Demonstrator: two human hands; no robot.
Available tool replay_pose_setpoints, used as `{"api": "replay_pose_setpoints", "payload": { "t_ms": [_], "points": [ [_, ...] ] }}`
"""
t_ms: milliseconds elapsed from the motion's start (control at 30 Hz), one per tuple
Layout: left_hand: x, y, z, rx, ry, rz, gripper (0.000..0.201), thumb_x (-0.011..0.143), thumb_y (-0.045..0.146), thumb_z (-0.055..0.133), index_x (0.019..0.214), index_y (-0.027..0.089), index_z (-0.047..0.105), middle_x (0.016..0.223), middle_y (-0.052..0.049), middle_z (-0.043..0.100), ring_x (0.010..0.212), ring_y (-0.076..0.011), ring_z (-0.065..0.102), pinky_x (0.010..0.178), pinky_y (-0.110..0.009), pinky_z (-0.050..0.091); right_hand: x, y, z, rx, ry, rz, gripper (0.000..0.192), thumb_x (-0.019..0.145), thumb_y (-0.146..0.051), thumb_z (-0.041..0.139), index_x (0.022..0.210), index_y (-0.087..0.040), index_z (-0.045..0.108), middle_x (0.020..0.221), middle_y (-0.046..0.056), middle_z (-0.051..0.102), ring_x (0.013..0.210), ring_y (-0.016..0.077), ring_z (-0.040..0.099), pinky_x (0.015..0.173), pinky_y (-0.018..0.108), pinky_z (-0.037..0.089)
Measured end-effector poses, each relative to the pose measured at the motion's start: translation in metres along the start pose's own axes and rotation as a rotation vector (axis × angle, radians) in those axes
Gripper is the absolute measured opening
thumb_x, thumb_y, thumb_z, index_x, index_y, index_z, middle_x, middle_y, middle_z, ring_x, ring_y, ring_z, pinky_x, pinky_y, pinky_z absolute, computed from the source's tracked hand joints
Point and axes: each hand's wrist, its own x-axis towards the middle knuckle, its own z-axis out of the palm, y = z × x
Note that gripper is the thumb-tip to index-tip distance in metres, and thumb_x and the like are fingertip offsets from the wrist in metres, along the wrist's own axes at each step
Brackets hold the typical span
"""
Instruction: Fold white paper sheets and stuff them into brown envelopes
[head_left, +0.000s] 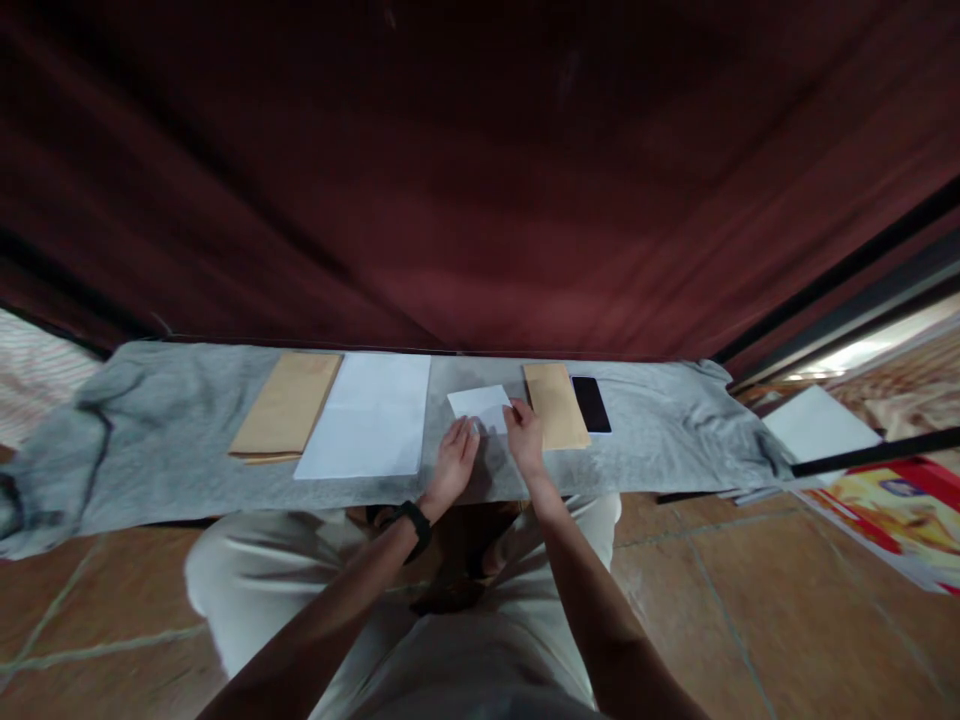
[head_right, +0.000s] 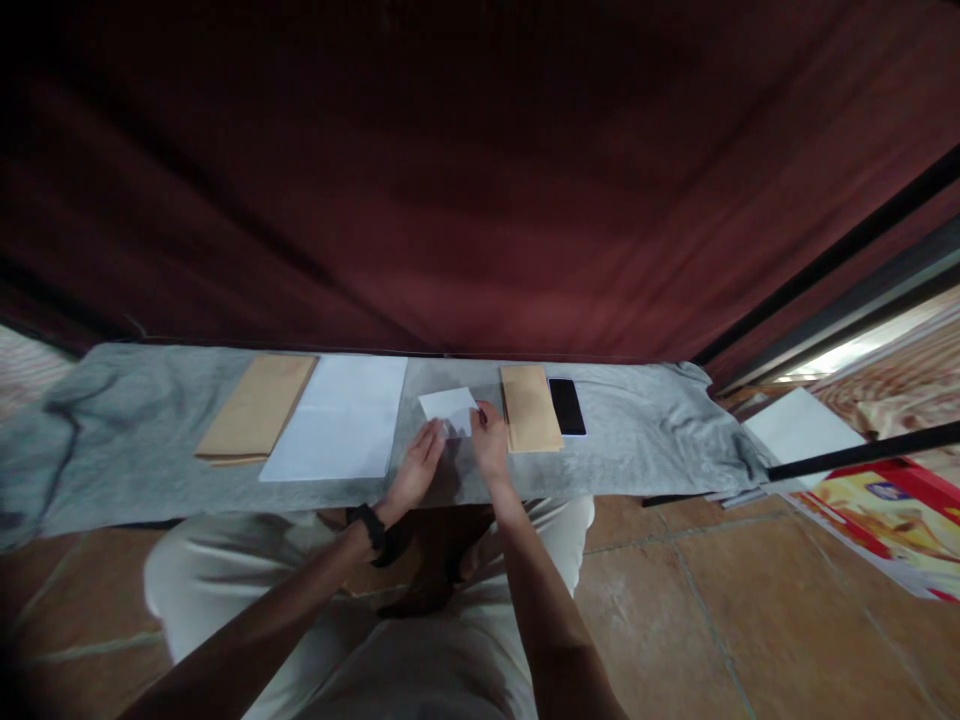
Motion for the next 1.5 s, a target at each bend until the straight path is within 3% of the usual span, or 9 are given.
{"api": "replay_pose_setpoints", "payload": {
  "t_ms": [100, 167, 267, 433, 633, 933, 1033, 1267, 1500],
  "points": [
    [0.019, 0.026, 0.006, -0.367, 0.034, -0.188, 0.053, 0.097, 0.062, 0.045, 0.127, 0.022, 0.063, 0.14, -0.013, 0.063, 0.129, -0.0266, 0.061, 0.101, -0.044, 0.055, -0.02, -0.011, -0.006, 0.033, 0.054, -0.336, 0.037, 0.1, -0.021, 0.043, 0.127, -0.022, 0.069, 0.13, 0.007, 0.071, 0.119, 0.0189, 0.067, 0.105, 0.034, 0.052],
    [0.028, 0.034, 0.008, -0.55, 0.004, -0.287, 0.054, 0.092, 0.065, 0.05, 0.119, 0.021, 0.065, 0.122, -0.013, 0.071, 0.109, -0.0238, 0.07, 0.083, -0.035, 0.061, -0.035, -0.014, -0.005, -0.049, 0.008, -0.485, 0.041, 0.1, -0.016, 0.043, 0.134, -0.024, 0.065, 0.139, 0.006, 0.066, 0.127, 0.0172, 0.061, 0.112, 0.034, 0.049],
    [0.032, 0.031, 0.004, -0.7, -0.041, -0.406, 0.043, 0.083, 0.053, 0.066, 0.11, 0.02, 0.067, 0.105, -0.008, 0.075, 0.093, -0.0191, 0.072, 0.069, -0.026, 0.058, -0.055, -0.008, 0.002, -0.201, -0.048, -0.554, 0.042, 0.1, -0.013, 0.044, 0.137, -0.02, 0.064, 0.138, 0.008, 0.066, 0.129, 0.0189, 0.06, 0.115, 0.036, 0.047],
    [0.023, 0.013, -0.007, -0.612, -0.067, -0.444, 0.041, 0.076, 0.032, 0.067, 0.113, 0.015, 0.068, 0.097, -0.009, 0.077, 0.086, -0.0207, 0.072, 0.061, -0.026, 0.055, -0.075, 0.008, 0.017, -0.379, -0.173, -0.535, 0.042, 0.1, -0.014, 0.047, 0.137, -0.023, 0.065, 0.138, 0.007, 0.067, 0.128, 0.0204, 0.06, 0.116, 0.038, 0.045],
    [0.024, -0.001, -0.016, -0.477, -0.148, -0.358, 0.052, 0.069, 0.023, 0.065, 0.12, 0.015, 0.07, 0.104, -0.008, 0.078, 0.092, -0.0237, 0.072, 0.072, -0.031, 0.056, -0.085, 0.019, 0.024, -0.302, -0.175, -0.505, 0.036, 0.101, -0.018, 0.047, 0.128, -0.024, 0.07, 0.137, 0.007, 0.067, 0.126, 0.0194, 0.061, 0.114, 0.036, 0.046],
    [0.062, -0.011, -0.04, -0.056, -0.529, -0.128, 0.051, 0.07, 0.024, 0.063, 0.118, 0.013, 0.072, 0.109, -0.01, 0.077, 0.09, -0.0249, 0.072, 0.08, -0.034, 0.057, -0.072, 0.044, 0.014, -0.264, -0.051, -0.426, 0.039, 0.101, -0.017, 0.042, 0.133, -0.017, 0.065, 0.145, 0.012, 0.06, 0.137, 0.022, 0.052, 0.114, 0.041, 0.044],
    [0.078, -0.012, -0.041, 0.233, -0.514, 0.013, 0.046, 0.071, 0.018, 0.058, 0.113, 0.013, 0.074, 0.109, -0.009, 0.078, 0.096, -0.0253, 0.072, 0.085, -0.034, 0.057, -0.068, 0.05, 0.021, -0.371, -0.073, -0.414, 0.042, 0.102, -0.019, 0.043, 0.141, -0.015, 0.058, 0.152, 0.013, 0.053, 0.144, 0.0247, 0.044, 0.118, 0.045, 0.039],
    [0.092, -0.016, -0.028, 0.503, -0.375, 0.101, 0.044, 0.077, 0.008, 0.055, 0.117, 0.015, 0.074, 0.117, -0.012, 0.075, 0.109, -0.0268, 0.068, 0.103, -0.04, 0.052, -0.064, 0.055, 0.04, -0.547, -0.101, -0.338, 0.045, 0.105, -0.027, 0.042, 0.147, -0.014, 0.053, 0.156, 0.016, 0.049, 0.146, 0.0274, 0.042, 0.12, 0.047, 0.034],
    [0.031, -0.016, -0.011, 0.708, -0.225, 0.229, 0.046, 0.097, 0.018, 0.042, 0.14, 0.01, 0.058, 0.154, -0.017, 0.049, 0.148, -0.0296, 0.038, 0.127, -0.049, 0.02, -0.066, 0.055, 0.04, -0.558, -0.107, -0.325, 0.048, 0.105, -0.027, 0.04, 0.151, -0.016, 0.049, 0.158, 0.013, 0.047, 0.147, 0.0271, 0.039, 0.121, 0.047, 0.03]
  ]
}}
